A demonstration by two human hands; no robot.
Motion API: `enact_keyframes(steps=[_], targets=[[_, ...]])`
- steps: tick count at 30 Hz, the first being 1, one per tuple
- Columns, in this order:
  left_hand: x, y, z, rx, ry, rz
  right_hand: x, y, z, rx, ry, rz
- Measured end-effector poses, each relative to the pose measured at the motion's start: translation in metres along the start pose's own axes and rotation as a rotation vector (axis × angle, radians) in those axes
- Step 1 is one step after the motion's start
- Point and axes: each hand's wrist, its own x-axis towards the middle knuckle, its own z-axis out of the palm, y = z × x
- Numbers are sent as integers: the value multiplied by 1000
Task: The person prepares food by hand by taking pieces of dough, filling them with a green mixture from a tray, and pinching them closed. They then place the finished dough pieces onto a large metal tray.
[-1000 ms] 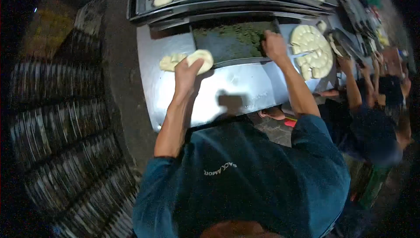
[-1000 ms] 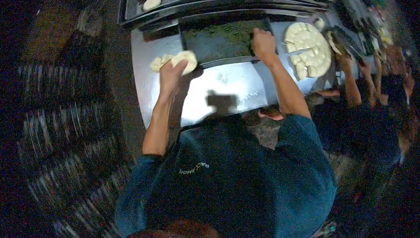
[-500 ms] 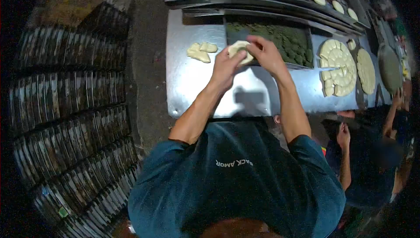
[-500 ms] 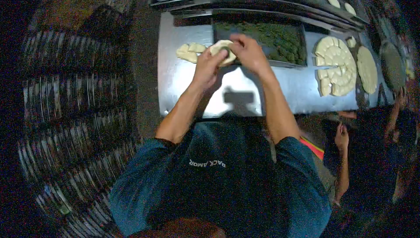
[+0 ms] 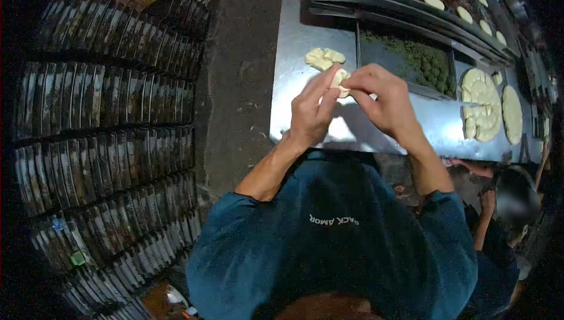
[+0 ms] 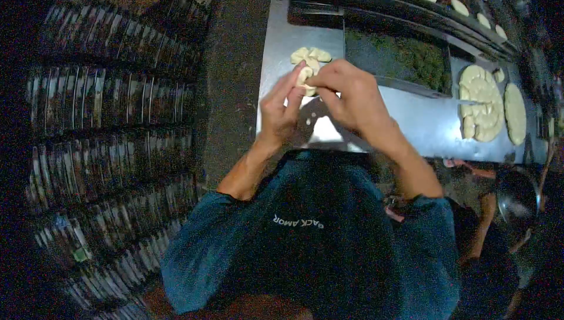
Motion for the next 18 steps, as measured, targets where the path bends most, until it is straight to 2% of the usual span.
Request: enact_keyframes(steps=[1, 2, 3, 4, 5, 7, 8, 10, 12, 14, 15, 17, 18], targets=[[9, 7, -13, 57, 38, 133, 7, -13, -3, 10, 12, 10], [13, 3, -17, 63, 91, 197, 16, -27, -3, 64, -43, 183], [17, -1, -16, -86, 97, 97, 23, -35, 0, 116, -105, 349], [22, 0, -15, -237, 110, 1, 28, -35, 5, 118, -108, 340], [25, 5, -17, -235, 122, 5, 35, -30, 11, 100, -25, 186], [31, 17, -17, -502, 95, -371, 36, -16, 22, 33, 79, -60], [33, 14, -13, -507, 111, -373, 29, -10, 31, 34, 64, -67], [37, 1, 0, -582, 161, -501, 12, -6, 46, -219, 260, -309], [39, -6, 12, -532, 160, -554, 0, -11, 49, -241, 243, -194], [39, -10, 28, -490, 222, -489, -4, 8, 40, -249, 212, -227], [35, -18, 37, -689, 221, -587, 0, 18, 31, -254, 208, -227], [39, 6, 34, -749, 174, -651, 10, 29, 14, -3, 94, 70], [42, 14, 29, -802, 130, -703, 15, 31, 8, -1, 88, 57]])
